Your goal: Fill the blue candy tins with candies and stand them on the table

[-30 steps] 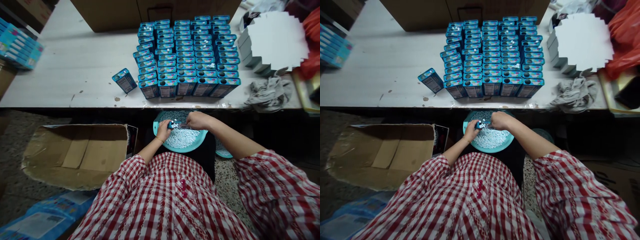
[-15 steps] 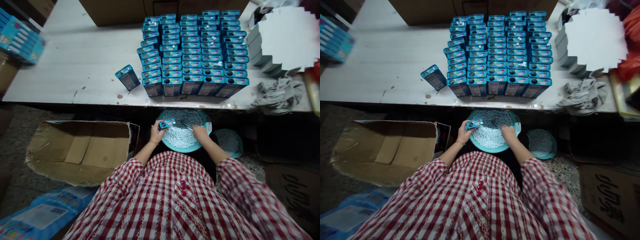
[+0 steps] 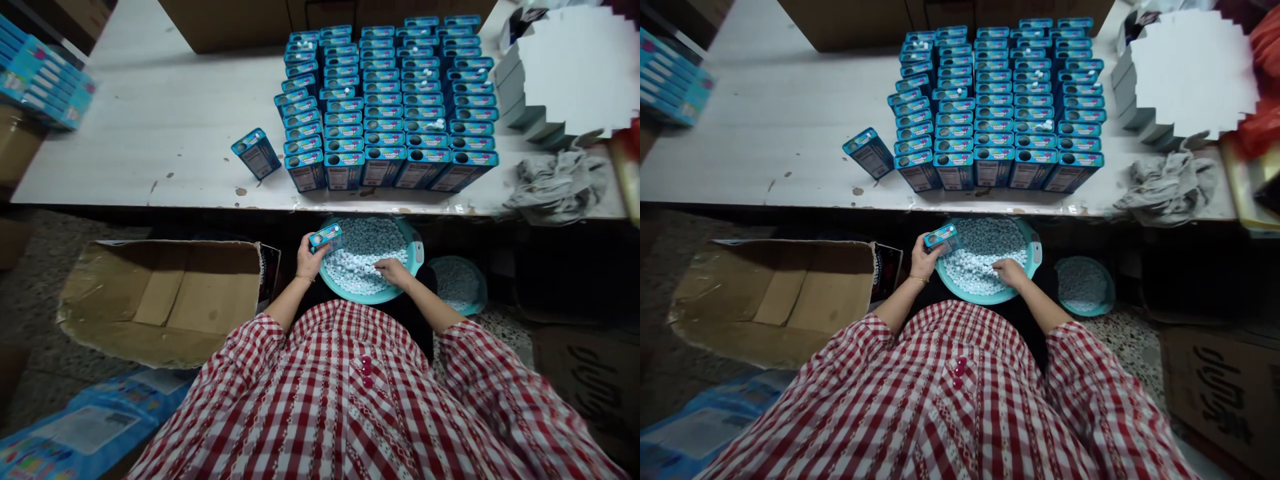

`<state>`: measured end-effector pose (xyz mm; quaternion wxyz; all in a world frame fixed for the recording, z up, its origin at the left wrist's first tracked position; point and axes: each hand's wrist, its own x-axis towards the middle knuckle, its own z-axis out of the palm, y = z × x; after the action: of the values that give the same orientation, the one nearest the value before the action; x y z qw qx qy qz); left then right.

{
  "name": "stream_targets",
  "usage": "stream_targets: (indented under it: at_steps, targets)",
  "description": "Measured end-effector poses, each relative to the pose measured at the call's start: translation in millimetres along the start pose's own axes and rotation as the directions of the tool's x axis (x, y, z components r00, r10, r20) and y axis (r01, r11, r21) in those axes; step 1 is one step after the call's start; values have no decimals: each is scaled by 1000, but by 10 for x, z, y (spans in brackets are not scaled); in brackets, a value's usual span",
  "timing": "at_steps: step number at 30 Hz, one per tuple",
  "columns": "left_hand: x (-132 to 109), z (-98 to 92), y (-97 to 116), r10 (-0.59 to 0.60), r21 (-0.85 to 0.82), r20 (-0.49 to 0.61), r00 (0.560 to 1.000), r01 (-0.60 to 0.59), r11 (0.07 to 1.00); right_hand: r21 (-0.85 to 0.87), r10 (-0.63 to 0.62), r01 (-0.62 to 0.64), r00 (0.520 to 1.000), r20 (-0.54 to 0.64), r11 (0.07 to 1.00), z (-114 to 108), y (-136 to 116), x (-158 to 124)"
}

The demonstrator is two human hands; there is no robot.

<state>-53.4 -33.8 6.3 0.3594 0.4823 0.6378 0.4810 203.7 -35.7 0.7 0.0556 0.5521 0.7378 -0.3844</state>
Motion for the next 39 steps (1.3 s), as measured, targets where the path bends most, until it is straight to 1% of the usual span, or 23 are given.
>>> stream_targets:
  at_steps: [4, 6, 7, 9, 11, 13, 16, 20, 22, 23, 24, 26, 28, 30, 31, 32, 33, 35, 36, 38, 39]
  targets:
    - [31, 31, 53, 29, 45, 46, 998, -32, 999, 253, -63, 78, 996, -66, 964, -383, -57, -262]
    - [19, 95, 75, 51, 82, 93, 994, -58, 995, 298, -100, 125, 990, -99, 946, -593, -159, -385]
    - [6, 133, 85, 64, 104, 122, 990, -77, 992, 279, -112, 139, 988, -108, 950, -691, -229, -433]
    - [-30, 208, 103, 101, 156, 177, 979, -130, 979, 173, -120, 138, 986, -114, 975, -864, -400, -497]
    - [-67, 270, 121, 146, 207, 229, 962, -195, 959, 4, -111, 112, 989, -100, 994, -1001, -589, -521]
    - [-97, 314, 137, 179, 247, 269, 946, -247, 937, -171, -91, 79, 994, -60, 982, -1099, -773, -514]
    - [-119, 350, 151, 189, 281, 298, 936, -275, 919, -359, -45, 43, 999, 4, 932, -1176, -1012, -474]
    - [-118, 368, 147, 185, 295, 306, 934, -277, 914, -478, 10, -3, 1000, 13, 879, -1205, -1252, -449]
    - [-112, 363, 134, 187, 292, 302, 935, -277, 915, -495, 27, -19, 1000, 8, 869, -1230, -1295, -489]
    - [-108, 354, 125, 188, 289, 295, 937, -275, 917, -491, 28, -23, 1000, 2, 871, -1249, -1278, -525]
    - [-105, 340, 114, 188, 283, 286, 940, -271, 920, -476, 20, -22, 1000, -8, 879, -1268, -1229, -570]
    - [-101, 293, 90, 180, 267, 265, 947, -251, 930, -403, -23, 4, 999, -44, 915, -1286, -1027, -662]
    - [-103, 227, 65, 163, 242, 246, 955, -224, 944, -271, -85, 58, 992, -90, 961, -1235, -714, -708]
    - [-112, 153, 43, 139, 225, 215, 967, -187, 956, -127, -111, 93, 984, -140, 988, -1074, -372, -658]
    - [-118, 118, 33, 124, 222, 192, 974, -165, 961, -78, -92, 80, 982, -166, 994, -950, -225, -593]
    - [-125, 89, 24, 108, 217, 166, 980, -144, 966, -59, -43, 31, 978, -204, 998, -802, -112, -505]
    - [-131, 66, 15, 95, 207, 144, 985, -124, 970, -77, 15, -33, 973, -231, 996, -637, -39, -404]
    - [-137, 48, 0, 80, 164, 114, 990, -98, 982, -185, 98, -134, 977, -191, 974, -299, -16, -197]
    - [-137, 52, -5, 79, 136, 105, 991, -93, 986, -236, 118, -152, 981, -154, 960, -146, -52, -109]
    - [-128, 81, -12, 73, 96, 81, 994, -81, 992, -283, 110, -129, 991, -82, 950, 88, -158, 15]
    - [-121, 102, -13, 64, 88, 65, 996, -70, 994, -276, 93, -107, 994, -63, 955, 161, -202, 51]
